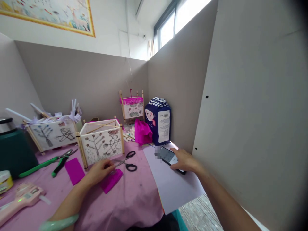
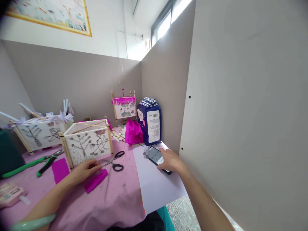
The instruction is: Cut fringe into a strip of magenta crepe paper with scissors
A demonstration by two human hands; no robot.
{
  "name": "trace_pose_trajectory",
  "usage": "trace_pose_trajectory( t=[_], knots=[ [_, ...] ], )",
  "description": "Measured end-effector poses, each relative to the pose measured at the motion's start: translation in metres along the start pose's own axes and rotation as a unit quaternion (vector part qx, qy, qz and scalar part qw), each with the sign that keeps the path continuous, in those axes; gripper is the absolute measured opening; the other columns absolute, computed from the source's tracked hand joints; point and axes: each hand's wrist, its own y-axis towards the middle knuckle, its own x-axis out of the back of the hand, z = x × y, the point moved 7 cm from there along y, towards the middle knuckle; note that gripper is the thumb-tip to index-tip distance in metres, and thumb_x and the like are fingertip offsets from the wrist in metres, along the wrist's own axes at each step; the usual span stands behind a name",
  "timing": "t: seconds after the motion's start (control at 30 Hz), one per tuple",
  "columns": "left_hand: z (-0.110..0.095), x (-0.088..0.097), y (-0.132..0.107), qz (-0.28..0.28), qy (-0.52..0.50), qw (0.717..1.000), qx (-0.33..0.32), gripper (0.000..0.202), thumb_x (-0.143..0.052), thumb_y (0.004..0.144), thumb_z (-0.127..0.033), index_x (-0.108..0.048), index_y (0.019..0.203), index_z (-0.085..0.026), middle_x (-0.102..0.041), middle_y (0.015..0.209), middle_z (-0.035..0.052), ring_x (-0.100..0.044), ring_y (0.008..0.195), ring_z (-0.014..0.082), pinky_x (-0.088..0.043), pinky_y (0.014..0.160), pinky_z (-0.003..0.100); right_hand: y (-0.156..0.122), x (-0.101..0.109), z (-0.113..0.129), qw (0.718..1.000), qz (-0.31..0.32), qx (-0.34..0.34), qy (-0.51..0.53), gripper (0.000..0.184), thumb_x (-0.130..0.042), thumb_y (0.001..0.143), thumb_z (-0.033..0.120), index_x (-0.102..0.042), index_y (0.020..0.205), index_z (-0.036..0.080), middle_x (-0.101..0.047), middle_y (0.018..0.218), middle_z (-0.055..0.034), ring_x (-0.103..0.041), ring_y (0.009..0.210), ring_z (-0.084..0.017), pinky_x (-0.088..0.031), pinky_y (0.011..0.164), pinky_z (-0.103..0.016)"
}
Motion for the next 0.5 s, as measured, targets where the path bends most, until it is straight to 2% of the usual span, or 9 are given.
trace_pose_trajectory(
  t=[0.13,0.23,0.33,0.5],
  knots=[
    [-0.001,0.000,0.001,-0.003,0.029,0.999,-0.023,0.042,-0.050,0.071,-0.057,-0.055,0.061,-0.017,-0.053,0.058,0.0020,-0.046,0.060,0.0175,-0.033,0.057,0.028,-0.010,0.006,0.016,0.990,-0.112,0.047,-0.065,0.084,-0.063,0.063,0.019,-0.035,0.143,0.017,-0.053,0.120,-0.0153,-0.046,0.109,-0.031,-0.040,0.084,-0.037],
    [0.000,0.000,0.002,-0.002,0.041,0.999,-0.022,0.041,-0.048,0.073,-0.055,-0.055,0.062,-0.017,-0.054,0.059,0.0024,-0.047,0.060,0.0178,-0.033,0.058,0.028,-0.015,0.004,0.027,0.974,-0.173,0.092,-0.110,0.084,-0.061,0.064,0.013,-0.034,0.143,0.016,-0.049,0.126,-0.0164,-0.043,0.110,-0.031,-0.040,0.086,-0.039],
    [0.000,-0.001,0.002,0.001,0.047,0.999,-0.026,0.040,-0.048,0.074,-0.055,-0.054,0.061,-0.017,-0.054,0.058,0.0021,-0.047,0.060,0.0175,-0.032,0.057,0.028,-0.017,0.003,0.033,0.961,-0.212,0.126,-0.124,0.085,-0.062,0.064,0.013,-0.032,0.144,0.015,-0.047,0.128,-0.0165,-0.042,0.111,-0.031,-0.040,0.090,-0.040],
    [-0.001,0.000,0.002,-0.006,0.044,0.999,-0.030,0.039,-0.049,0.073,-0.054,-0.054,0.061,-0.017,-0.054,0.058,0.0023,-0.046,0.059,0.0176,-0.032,0.057,0.028,-0.016,0.002,0.033,0.952,-0.238,0.139,-0.132,0.085,-0.060,0.063,0.010,-0.033,0.143,0.014,-0.047,0.126,-0.0172,-0.042,0.111,-0.030,-0.040,0.091,-0.041]
  ],
)
